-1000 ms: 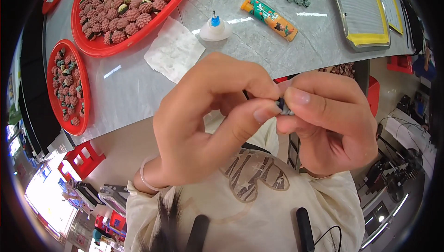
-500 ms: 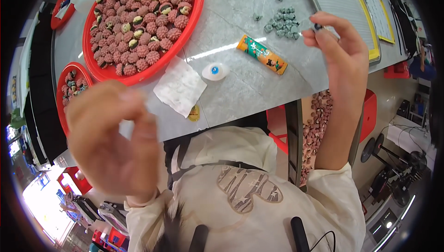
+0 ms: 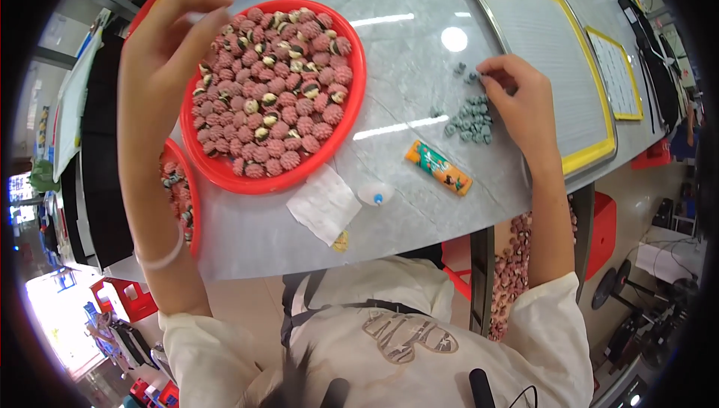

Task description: The person applies glue onto miniature figure parts using a bottle, attaches pieces together by hand, and places them onto a plate. The person then empties small components from a tray onto the table and joins small parts together by hand.

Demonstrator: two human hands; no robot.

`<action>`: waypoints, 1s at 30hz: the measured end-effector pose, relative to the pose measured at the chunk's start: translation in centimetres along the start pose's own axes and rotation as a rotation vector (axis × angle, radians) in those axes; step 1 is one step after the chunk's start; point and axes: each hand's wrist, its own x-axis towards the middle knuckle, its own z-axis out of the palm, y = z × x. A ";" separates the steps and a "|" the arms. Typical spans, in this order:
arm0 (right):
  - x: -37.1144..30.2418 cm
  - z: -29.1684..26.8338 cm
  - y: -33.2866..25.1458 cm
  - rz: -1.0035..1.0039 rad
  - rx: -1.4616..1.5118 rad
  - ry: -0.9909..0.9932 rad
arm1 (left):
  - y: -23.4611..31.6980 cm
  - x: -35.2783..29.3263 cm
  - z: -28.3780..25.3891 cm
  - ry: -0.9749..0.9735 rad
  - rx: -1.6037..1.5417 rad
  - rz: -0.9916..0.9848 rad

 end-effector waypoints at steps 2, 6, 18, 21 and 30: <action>0.0 -0.2 -0.7 0.063 -0.109 -0.071 | -2.3 3.4 0.5 -0.091 0.053 0.061; -0.1 -0.3 -1.1 0.036 -0.030 -0.039 | -5.0 8.8 4.1 -0.258 0.202 0.166; -2.3 -1.4 -1.4 0.063 -0.042 -0.093 | -9.1 12.6 11.1 -0.241 0.831 0.277; -2.1 -1.4 -0.9 -0.001 -0.042 -0.072 | -7.7 12.4 11.4 -0.248 0.831 0.287; -2.9 -1.9 -1.1 0.092 0.055 -0.160 | 0.6 7.2 6.6 -0.093 0.339 -0.008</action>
